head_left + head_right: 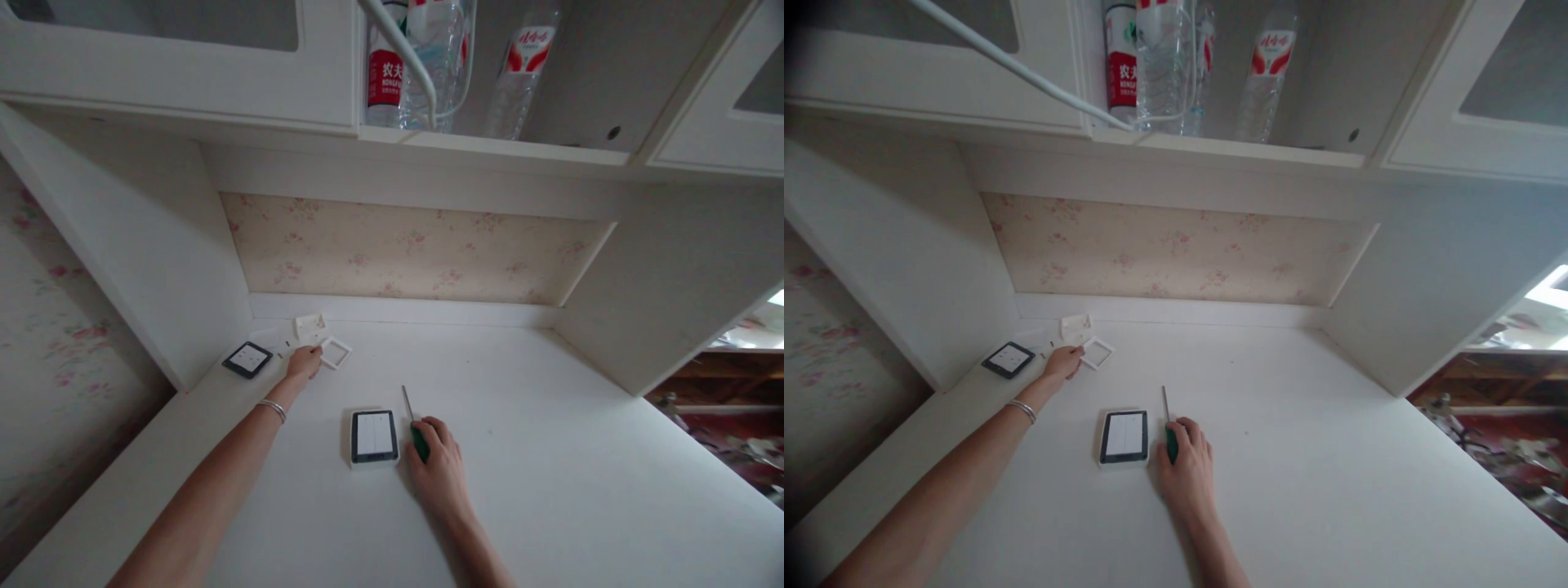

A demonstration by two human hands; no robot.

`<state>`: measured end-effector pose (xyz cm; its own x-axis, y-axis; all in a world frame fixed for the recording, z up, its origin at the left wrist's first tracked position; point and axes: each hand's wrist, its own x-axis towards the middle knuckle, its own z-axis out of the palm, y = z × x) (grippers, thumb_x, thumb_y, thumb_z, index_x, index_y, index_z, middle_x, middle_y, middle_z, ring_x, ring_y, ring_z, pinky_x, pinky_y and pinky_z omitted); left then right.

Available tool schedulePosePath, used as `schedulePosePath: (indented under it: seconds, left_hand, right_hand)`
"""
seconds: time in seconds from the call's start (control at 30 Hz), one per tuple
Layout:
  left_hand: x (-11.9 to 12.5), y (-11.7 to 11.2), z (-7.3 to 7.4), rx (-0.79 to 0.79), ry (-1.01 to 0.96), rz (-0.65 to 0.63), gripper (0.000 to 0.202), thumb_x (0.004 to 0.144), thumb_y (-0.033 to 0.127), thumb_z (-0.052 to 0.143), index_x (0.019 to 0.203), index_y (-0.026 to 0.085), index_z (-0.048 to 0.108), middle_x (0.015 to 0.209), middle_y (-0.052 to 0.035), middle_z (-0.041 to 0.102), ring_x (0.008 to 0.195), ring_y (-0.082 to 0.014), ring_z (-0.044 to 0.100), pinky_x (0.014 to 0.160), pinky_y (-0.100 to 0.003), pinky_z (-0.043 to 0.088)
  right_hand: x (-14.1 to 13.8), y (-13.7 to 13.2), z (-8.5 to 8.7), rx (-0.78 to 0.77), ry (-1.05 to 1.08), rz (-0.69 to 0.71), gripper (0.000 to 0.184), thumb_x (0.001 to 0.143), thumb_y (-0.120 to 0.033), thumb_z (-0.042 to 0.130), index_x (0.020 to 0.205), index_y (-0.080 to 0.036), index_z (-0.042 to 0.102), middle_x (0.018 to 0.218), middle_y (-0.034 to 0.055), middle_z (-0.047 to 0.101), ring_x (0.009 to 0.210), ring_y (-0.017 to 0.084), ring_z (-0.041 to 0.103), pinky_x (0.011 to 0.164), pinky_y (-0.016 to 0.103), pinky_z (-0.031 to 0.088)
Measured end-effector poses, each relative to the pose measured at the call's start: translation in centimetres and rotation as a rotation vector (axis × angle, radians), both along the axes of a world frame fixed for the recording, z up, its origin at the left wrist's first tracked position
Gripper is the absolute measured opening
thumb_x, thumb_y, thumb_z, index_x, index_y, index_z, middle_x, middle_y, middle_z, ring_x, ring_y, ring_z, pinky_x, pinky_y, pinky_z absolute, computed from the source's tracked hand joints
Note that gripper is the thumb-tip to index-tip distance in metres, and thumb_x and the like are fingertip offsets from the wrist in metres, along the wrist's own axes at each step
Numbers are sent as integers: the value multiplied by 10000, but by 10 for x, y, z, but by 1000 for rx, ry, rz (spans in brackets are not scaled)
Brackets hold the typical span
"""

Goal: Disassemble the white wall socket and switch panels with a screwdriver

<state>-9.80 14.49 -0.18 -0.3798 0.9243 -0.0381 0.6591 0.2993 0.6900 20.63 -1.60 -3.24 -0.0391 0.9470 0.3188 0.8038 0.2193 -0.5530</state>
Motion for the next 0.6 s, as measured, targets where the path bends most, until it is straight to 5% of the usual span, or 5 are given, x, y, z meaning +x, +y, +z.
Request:
schedulePosePath:
  seconds: [0.3,0.6]
  left_hand:
    - [25,15,-16,-27,-532,74,231,890,291,527,1040,119,565,955,-52,611,766,-136,610,652,-295,534]
    - [25,17,-24,145,-517,60,353,865,133,496,1216,141,464,1080,-109,616,698,-103,657,588,-203,549]
  right_hand:
    - [-2,-3,4,-56,25,-57,281,818,-328,489,1080,-253,558,1089,52,534,935,204,557,863,375,365]
    - [-2,-3,3,-60,-6,-46,284,803,-315,503,1077,-266,559,1117,39,526,938,194,564,865,366,336]
